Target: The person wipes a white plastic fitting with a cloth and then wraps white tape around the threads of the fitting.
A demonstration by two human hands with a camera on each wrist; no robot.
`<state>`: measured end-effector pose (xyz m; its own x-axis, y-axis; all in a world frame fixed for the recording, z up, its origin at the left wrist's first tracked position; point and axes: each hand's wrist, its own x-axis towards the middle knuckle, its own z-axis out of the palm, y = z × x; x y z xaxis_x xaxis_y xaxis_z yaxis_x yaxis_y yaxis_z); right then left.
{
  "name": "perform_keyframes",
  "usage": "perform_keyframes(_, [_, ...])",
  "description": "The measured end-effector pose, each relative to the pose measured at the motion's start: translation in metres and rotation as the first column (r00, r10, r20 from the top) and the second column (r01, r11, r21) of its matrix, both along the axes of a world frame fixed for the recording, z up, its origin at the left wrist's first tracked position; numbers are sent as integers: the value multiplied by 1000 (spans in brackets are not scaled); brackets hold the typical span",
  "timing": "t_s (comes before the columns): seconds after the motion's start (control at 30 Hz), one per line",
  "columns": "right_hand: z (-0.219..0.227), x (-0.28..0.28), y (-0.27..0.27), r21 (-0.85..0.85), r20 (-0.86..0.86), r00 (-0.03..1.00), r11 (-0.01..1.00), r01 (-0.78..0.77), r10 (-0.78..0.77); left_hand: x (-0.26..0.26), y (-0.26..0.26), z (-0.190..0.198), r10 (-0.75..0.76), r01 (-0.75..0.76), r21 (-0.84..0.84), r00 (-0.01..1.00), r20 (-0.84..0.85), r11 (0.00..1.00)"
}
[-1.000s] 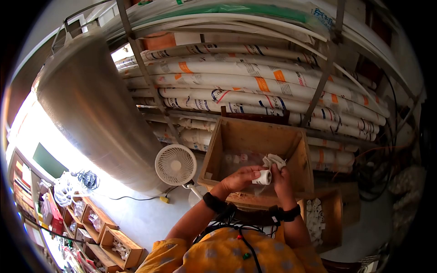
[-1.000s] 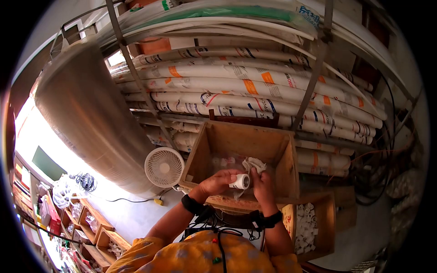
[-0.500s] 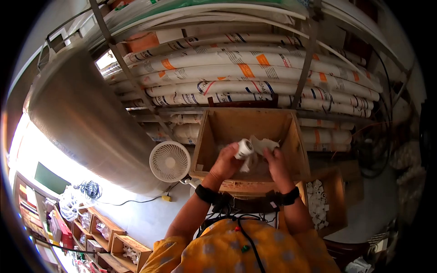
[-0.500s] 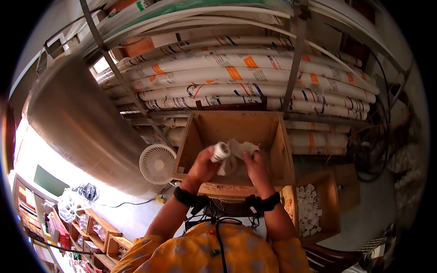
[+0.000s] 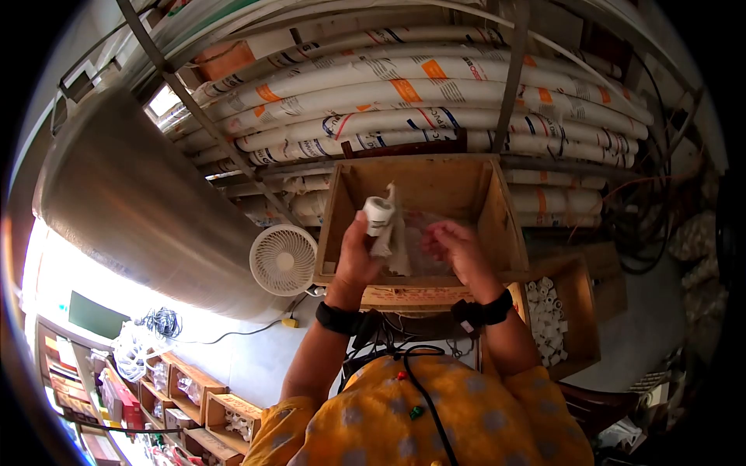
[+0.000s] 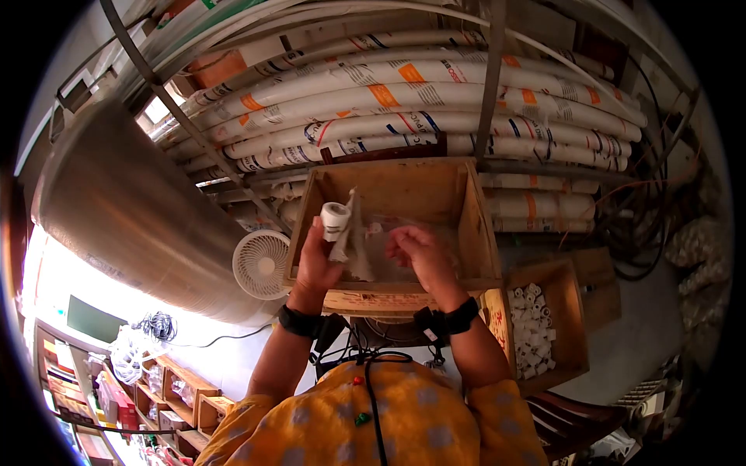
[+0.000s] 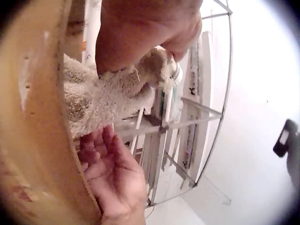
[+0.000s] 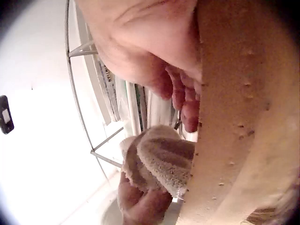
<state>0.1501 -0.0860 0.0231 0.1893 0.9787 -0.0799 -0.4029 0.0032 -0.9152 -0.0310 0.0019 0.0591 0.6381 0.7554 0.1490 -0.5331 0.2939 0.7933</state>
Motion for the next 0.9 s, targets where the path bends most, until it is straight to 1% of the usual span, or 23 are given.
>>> perform_keyframes(0.03, [4, -1, 0, -43, -16, 997, 996, -75, 74, 4, -4, 4, -21, 28, 140, 998, -55, 990])
perform_keyframes(0.1, [14, -9, -11, 142, 129, 991, 989, -38, 19, 17, -18, 22, -231, 268, 199, 954, -190, 943])
perform_keyframes(0.13, [17, -11, -15, 236, 199, 980, 971, -30, -18, 23, -17, 18, -271, 307, 226, 946, -175, 924])
perform_keyframes(0.17, [-2, -1, -6, 242, 404, 915, 963, -116, 9, 28, -15, 13, -312, 345, 255, 936, -162, 903])
perform_keyframes(0.2, [0, 3, 7, 231, 591, 806, 952, -200, 26, 28, -14, 9, -302, 319, 184, 946, -116, 930])
perform_keyframes(0.23, [-1, 4, -3, 170, 275, 957, 975, -143, 92, 25, -12, 5, -287, 294, 109, 955, -71, 950])
perform_keyframes(0.27, [1, 3, -14, 104, -89, 993, 993, -61, 71, 23, -10, 0, -268, 269, 30, 963, -29, 963])
perform_keyframes(0.3, [13, -2, -16, 45, 194, 978, 996, -81, 71, 20, -6, -7, -238, 239, 7, 971, -35, 971])
perform_keyframes(0.33, [25, -4, -13, -18, 462, 883, 996, -87, 86, 18, -1, -13, -206, 205, -15, 978, -42, 979])
perform_keyframes(0.37, [36, -3, -7, -78, 693, 713, 994, -77, 109, 16, 2, -17, -172, 171, -34, 984, -49, 985])
perform_keyframes(0.4, [45, -1, 0, -131, 864, 483, 990, -49, 138, 15, -1, -13, -171, 169, -26, 984, -59, 985])
perform_keyframes(0.43, [51, 1, 6, -174, 962, 214, 985, -6, 172, 15, -3, -12, -129, 130, -7, 980, -152, 992])
perform_keyframes(0.5, [41, 4, 7, -45, 998, 37, 999, 0, 45, 18, -9, -12, -41, 57, 38, 942, -333, 998])
perform_keyframes(0.53, [22, 8, 9, 121, 982, 151, 992, -28, -116, 17, -6, -17, -27, 104, 178, 920, -390, 978])
perform_keyframes(0.57, [9, 11, 10, 287, 926, 265, 957, -35, -268, 18, -7, -20, 6, 100, 236, 911, -412, 967])
perform_keyframes(0.63, [30, 9, 5, 229, 941, 279, 967, -113, -190, 21, -11, -20, 75, 97, 350, 892, -446, 932])
perform_keyframes(0.67, [39, 7, 3, 200, 947, 285, 968, -152, -151, 22, -12, -22, 90, 89, 369, 893, -441, 925])
perform_keyframes(0.77, [41, -1, -2, 57, 995, 76, 998, 41, -60, 25, -11, -27, 130, 65, 424, 900, -416, 903])
perform_keyframes(0.8, [14, 4, 2, 125, 975, 186, 992, 11, -125, 25, -11, -29, 136, 60, 439, 905, -403, 897])
perform_keyframes(0.83, [-34, 14, 9, 194, 938, 295, 981, -11, -183, 26, -12, -30, 141, 56, 452, 910, -390, 890])
perform_keyframes(0.87, [-48, 16, 8, 210, 877, 448, 977, -25, -177, 27, -13, -30, 131, 64, 441, 908, -398, 895])
perform_keyframes(0.9, [-52, 15, 5, 229, 792, 588, 973, -35, -166, 27, -14, -30, 123, 71, 431, 906, -406, 900])
